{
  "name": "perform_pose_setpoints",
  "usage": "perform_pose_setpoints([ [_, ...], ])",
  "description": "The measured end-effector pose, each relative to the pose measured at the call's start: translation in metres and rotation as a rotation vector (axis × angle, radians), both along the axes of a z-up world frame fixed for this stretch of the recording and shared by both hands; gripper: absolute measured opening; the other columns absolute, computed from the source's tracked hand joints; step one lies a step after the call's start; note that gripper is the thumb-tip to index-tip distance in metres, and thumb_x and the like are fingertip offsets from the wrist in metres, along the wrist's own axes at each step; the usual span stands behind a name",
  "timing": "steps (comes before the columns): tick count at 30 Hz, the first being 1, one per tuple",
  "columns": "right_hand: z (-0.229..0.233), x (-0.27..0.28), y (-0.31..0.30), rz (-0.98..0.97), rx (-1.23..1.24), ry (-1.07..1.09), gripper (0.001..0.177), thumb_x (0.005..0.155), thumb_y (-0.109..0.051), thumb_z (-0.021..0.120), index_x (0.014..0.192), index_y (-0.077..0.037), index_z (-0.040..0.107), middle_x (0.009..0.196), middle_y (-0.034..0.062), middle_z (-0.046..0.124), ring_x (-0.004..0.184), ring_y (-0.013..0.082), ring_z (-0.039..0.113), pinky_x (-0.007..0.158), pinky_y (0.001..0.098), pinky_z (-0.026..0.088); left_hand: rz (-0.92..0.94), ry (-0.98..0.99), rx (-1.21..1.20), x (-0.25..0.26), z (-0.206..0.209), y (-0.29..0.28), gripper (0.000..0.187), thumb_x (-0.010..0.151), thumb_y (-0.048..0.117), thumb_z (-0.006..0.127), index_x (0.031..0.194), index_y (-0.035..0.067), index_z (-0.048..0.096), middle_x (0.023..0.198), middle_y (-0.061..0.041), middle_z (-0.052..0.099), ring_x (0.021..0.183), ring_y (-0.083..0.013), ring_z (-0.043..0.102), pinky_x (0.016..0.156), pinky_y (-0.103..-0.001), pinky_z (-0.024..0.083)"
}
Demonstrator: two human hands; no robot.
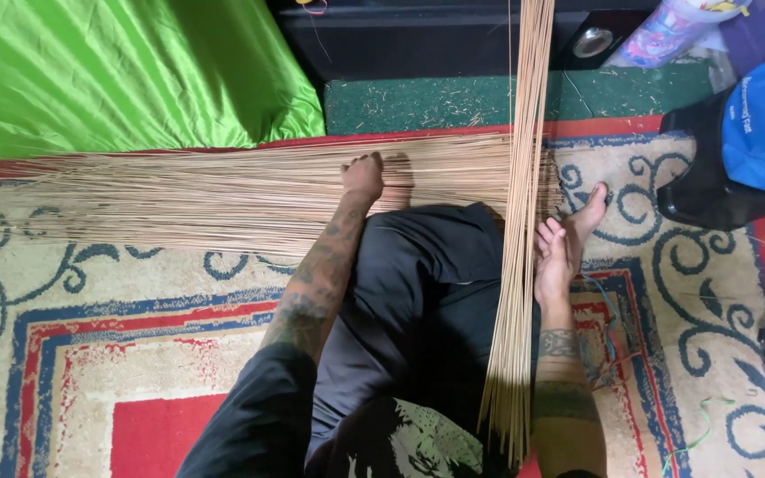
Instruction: The person is sitting on the floor, sorting and weaving long, thin wooden sticks into a bundle or mat.
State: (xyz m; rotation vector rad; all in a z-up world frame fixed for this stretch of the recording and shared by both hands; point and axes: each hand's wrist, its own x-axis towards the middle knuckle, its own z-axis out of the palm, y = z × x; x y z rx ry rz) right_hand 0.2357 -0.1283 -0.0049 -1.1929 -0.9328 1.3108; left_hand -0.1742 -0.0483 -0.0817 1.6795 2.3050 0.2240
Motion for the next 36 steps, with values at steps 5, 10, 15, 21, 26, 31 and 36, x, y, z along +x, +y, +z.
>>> perform_pose_setpoints([
  [5, 0.016, -0.010, -0.012, -0.018, -0.003, -0.195, 0.054, 0.112, -0.053, 0.037, 0.148, -0.016, 0.053, 0.145, 0.0182, 0.056, 0.129, 0.0306, 0.056, 0.109, 0.0502, 0.045, 0.096, -0.056, 0.337, -0.054, 0.044, -0.121, 0.013, 0.102, 0.012, 0.056, 0.107, 0.017, 0.066, 0.107, -0.006, 0.068, 0.116, -0.0284, 0.063, 0.111, -0.053, 0.039],
  [10, 0.012, -0.007, -0.010, -0.047, 0.088, -0.221, 0.047, 0.114, -0.046, 0.041, 0.145, -0.014, 0.056, 0.139, 0.0157, 0.060, 0.124, 0.0284, 0.058, 0.105, 0.0466, 0.047, 0.022, 0.022, 0.765, -0.097, 0.084, -0.192, 0.008, 0.102, 0.016, 0.065, 0.103, 0.021, 0.071, 0.091, 0.002, 0.064, 0.097, -0.0209, 0.065, 0.101, -0.041, 0.046],
  [15, 0.049, -0.003, -0.028, -0.180, 0.437, -0.579, 0.026, 0.108, -0.010, 0.062, 0.134, -0.011, 0.064, 0.116, 0.0077, 0.071, 0.110, 0.0149, 0.065, 0.098, 0.0301, 0.051, -0.056, 0.007, 0.962, -0.064, 0.163, -0.215, 0.015, 0.101, 0.010, 0.064, 0.105, 0.019, 0.075, 0.088, 0.000, 0.063, 0.091, -0.0206, 0.065, 0.096, -0.037, 0.049],
  [21, 0.124, -0.058, -0.091, 0.236, 0.423, -0.580, 0.036, 0.105, -0.008, 0.058, 0.141, -0.002, 0.060, 0.094, 0.0153, 0.069, 0.080, 0.0169, 0.064, 0.073, 0.0315, 0.051, -0.442, -0.201, 0.915, 0.072, 0.210, -0.212, 0.025, 0.099, 0.012, 0.054, 0.116, 0.015, 0.073, 0.083, -0.009, 0.060, 0.081, -0.0312, 0.061, 0.073, -0.044, 0.048],
  [26, 0.079, -0.075, -0.085, 0.435, 0.336, -0.253, 0.043, 0.111, -0.026, 0.038, 0.128, 0.002, 0.065, 0.070, 0.0104, 0.062, 0.055, 0.0116, 0.054, 0.052, 0.0209, 0.038, -0.567, -0.341, 0.828, 0.155, 0.212, -0.216, 0.025, 0.101, 0.020, 0.048, 0.103, 0.015, 0.073, 0.079, -0.002, 0.060, 0.076, -0.0241, 0.064, 0.068, -0.036, 0.052],
  [31, 0.087, -0.011, -0.045, -0.125, 0.185, -0.069, 0.024, 0.109, -0.022, 0.052, 0.111, -0.005, 0.068, 0.084, 0.0035, 0.057, 0.060, 0.0065, 0.052, 0.057, 0.0171, 0.044, -0.372, -0.327, 0.494, 0.085, 0.214, -0.231, 0.015, 0.096, 0.027, 0.063, 0.095, 0.020, 0.076, 0.075, -0.004, 0.068, 0.076, -0.0295, 0.070, 0.068, -0.043, 0.057],
  [36, 0.126, 0.045, -0.044, -0.540, 0.143, 0.235, 0.012, 0.104, -0.016, 0.047, 0.107, -0.009, 0.056, 0.063, -0.0081, 0.043, 0.053, 0.0055, 0.037, 0.056, 0.0206, 0.033, -0.174, -0.283, 0.468, 0.013, 0.225, -0.252, 0.016, 0.091, 0.023, 0.074, 0.092, 0.008, 0.080, 0.083, -0.003, 0.073, 0.064, -0.0188, 0.065, 0.061, -0.032, 0.051],
])
